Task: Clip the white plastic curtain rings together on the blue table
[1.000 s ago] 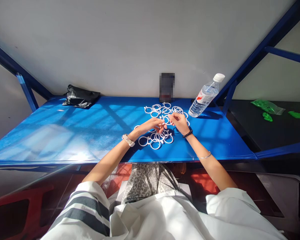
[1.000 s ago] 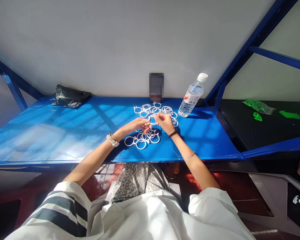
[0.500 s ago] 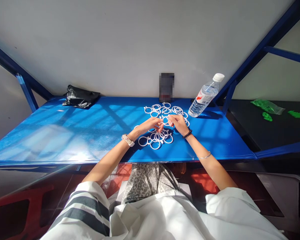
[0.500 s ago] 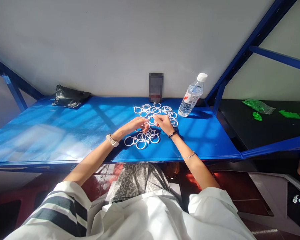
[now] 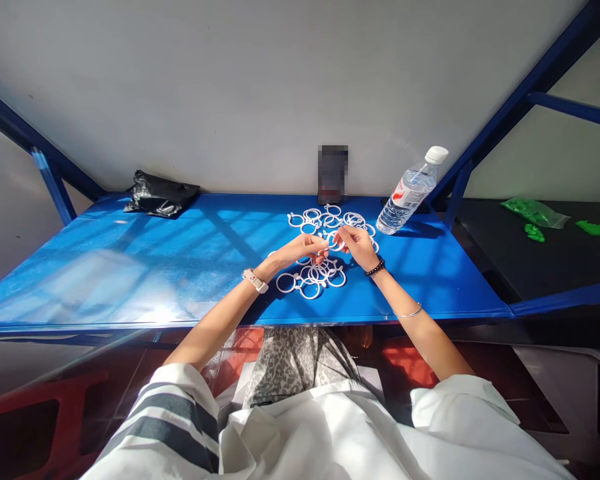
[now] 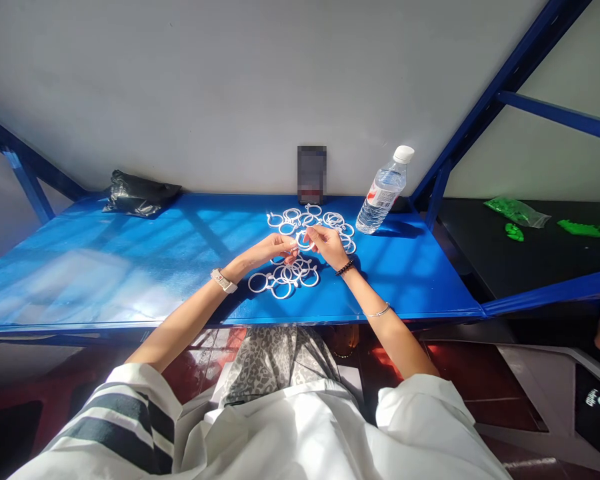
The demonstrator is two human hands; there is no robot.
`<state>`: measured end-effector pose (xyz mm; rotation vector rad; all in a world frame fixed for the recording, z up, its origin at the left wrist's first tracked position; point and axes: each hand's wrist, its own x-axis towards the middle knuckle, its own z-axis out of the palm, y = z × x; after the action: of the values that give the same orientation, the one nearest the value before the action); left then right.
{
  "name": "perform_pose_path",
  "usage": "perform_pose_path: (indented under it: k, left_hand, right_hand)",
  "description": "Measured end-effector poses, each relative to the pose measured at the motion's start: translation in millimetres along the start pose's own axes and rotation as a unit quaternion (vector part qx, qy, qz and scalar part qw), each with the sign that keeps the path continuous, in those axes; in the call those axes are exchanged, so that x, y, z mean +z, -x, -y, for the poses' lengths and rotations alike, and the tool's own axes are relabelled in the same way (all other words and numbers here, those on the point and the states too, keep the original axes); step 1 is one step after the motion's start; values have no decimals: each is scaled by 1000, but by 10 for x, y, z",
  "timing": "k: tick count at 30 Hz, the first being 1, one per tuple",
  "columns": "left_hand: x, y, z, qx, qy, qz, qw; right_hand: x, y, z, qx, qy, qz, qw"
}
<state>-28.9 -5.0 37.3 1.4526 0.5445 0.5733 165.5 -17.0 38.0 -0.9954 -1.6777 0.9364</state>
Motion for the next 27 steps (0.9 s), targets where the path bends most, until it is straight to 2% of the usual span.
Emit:
perform_pose_path:
  k: [6,10,15,27]
  left_hand:
    - [-7,-2,10,-4,-18,-7,1000]
    - [9,9,-44,5,-29,-33,999]
    - [17,3,-71,-5,-34,-54,998]
    - [-16,0,-20,7,-32,-25,999]
  right_hand:
    - [-11,-11,-29,-22,7,-31,999]
    - [-22,-7,-27,-6,-30,-11,999]
    - [-42,-2,-2,-26,-50,9,998]
    - [-47,-11,-43,-45,-76,47,995]
